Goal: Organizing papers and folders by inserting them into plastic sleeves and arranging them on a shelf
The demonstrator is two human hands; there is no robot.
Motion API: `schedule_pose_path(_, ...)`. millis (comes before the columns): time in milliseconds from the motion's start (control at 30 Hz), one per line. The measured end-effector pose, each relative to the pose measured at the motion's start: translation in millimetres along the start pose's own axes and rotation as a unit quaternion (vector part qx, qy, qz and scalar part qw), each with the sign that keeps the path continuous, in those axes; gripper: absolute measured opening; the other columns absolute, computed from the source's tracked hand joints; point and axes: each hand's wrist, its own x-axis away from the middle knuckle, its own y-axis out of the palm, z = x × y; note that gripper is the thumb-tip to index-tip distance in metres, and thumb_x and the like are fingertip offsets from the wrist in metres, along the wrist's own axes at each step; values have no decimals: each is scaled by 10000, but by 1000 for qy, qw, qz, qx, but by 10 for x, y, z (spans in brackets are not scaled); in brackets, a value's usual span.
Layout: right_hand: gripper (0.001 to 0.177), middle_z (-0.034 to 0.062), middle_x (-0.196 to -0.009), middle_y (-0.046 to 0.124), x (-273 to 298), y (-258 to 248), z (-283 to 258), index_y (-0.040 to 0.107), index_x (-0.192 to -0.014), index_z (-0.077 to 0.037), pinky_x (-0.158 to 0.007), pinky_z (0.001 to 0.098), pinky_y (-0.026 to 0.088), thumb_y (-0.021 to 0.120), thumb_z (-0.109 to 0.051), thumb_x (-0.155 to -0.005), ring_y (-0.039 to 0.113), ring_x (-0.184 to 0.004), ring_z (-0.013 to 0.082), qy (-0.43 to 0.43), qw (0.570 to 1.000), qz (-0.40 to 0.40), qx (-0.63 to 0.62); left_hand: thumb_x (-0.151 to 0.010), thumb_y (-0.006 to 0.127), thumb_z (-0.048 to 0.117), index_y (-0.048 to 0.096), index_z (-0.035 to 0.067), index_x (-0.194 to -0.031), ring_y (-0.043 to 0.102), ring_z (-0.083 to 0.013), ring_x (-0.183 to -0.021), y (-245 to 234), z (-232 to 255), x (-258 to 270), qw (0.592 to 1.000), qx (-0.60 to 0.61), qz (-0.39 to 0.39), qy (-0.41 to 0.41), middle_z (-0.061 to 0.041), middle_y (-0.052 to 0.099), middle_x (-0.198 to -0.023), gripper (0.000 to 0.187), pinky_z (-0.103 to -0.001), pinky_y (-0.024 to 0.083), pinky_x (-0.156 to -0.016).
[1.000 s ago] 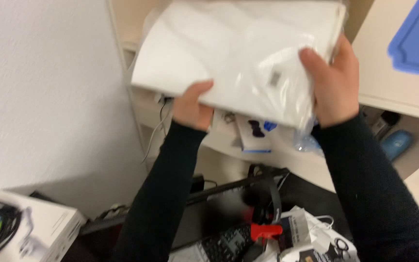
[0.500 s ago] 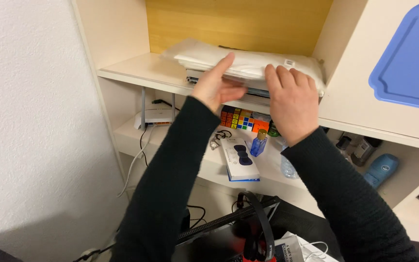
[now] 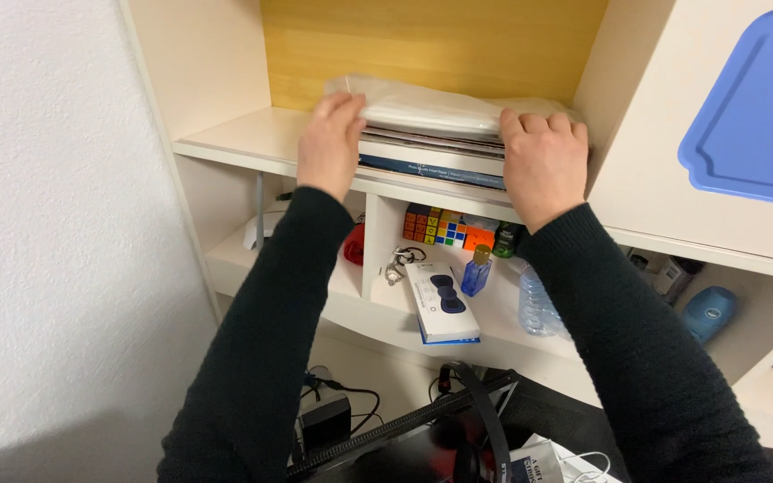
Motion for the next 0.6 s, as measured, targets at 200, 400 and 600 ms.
schedule_pose_path(200,131,-50,-934,732,-108,137,-30,742,-1122,-263,-825,383,465,630,-308,-1070,654,-949,206,38,998,-27,-41,-1060,587,313,720,183,-1302,600,-362,-1276,534,-698,-454,998,5,-50,-37,-104,655,-1317,306,-468,490,-1068)
schedule_pose_path(400,149,19,-1016,764,106,223,-8,761,-1133,-205,-864,399,520,634,-239,-1064,692,-1022,240,75,993,-48,-70,-1093,512,413,615,175,-1434,529,-401,-1344,109,-366,-208,988,26,-116,-101,-138,564,-1426,428,-534,450,-1085)
schedule_pose_path(600,358,172,-1295,711,233,-423,-79,663,-1340,-2,-1138,465,427,576,-33,-995,624,-1250,332,53,997,-41,-30,-1070,521,447,521,13,-1409,506,-412,-1298,20,-390,-53,992,-29,13,-122,-220,505,-1403,551,-506,441,-1064)
